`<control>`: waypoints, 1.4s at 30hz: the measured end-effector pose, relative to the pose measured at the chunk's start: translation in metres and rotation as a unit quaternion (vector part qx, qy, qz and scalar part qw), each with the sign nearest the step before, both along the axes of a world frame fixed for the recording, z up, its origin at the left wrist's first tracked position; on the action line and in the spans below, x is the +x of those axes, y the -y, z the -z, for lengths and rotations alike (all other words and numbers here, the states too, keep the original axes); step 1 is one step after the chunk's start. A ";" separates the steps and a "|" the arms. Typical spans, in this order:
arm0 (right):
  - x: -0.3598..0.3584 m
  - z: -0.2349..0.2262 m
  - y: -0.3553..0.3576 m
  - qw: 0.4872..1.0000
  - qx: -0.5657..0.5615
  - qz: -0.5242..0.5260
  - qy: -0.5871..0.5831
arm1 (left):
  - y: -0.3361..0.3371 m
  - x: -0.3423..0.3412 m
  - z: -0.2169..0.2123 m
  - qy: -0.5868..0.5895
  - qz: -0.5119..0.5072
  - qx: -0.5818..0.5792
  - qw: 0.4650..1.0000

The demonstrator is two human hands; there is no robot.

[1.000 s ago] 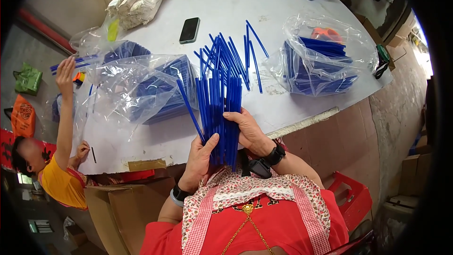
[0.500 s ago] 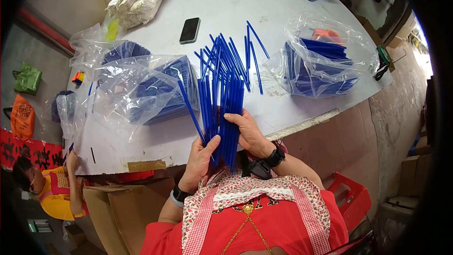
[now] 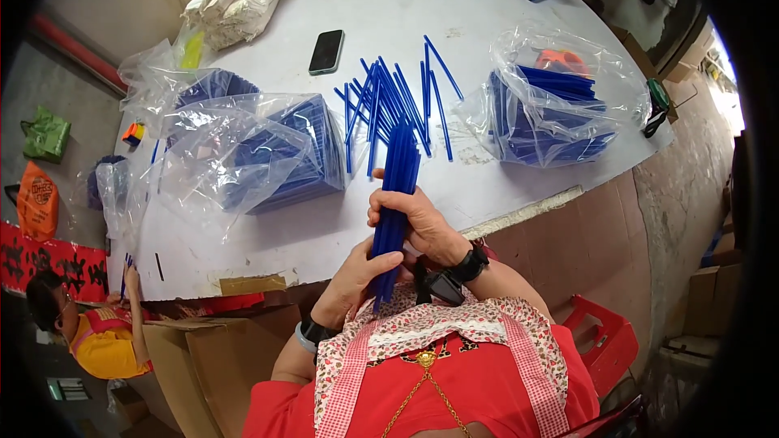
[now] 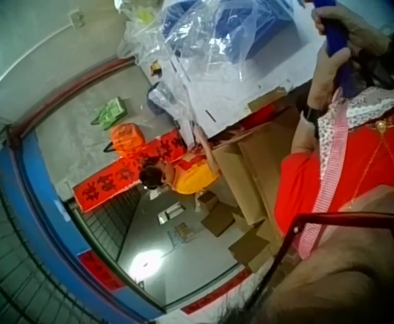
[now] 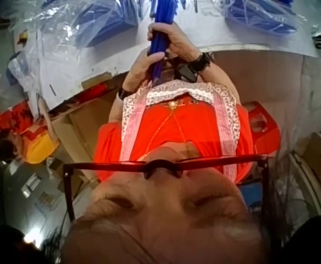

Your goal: The person gathers blue plastic sticks by hand, aligns them into a bundle, and places the bundle into a clear plastic bag. They repeat this process, occasionally picking up stray sticks from the table to include in the bundles.

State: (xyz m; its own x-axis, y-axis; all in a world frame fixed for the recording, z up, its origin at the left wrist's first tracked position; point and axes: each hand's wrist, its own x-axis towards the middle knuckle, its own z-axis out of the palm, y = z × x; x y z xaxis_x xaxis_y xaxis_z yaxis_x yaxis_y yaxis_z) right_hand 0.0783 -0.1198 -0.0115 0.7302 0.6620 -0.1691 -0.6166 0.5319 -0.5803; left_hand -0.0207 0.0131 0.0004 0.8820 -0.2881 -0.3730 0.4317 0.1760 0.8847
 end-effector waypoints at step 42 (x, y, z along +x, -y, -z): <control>0.008 0.013 0.008 0.987 0.155 0.035 -0.033 | -0.012 -0.003 -0.010 -0.090 -0.128 -0.182 0.971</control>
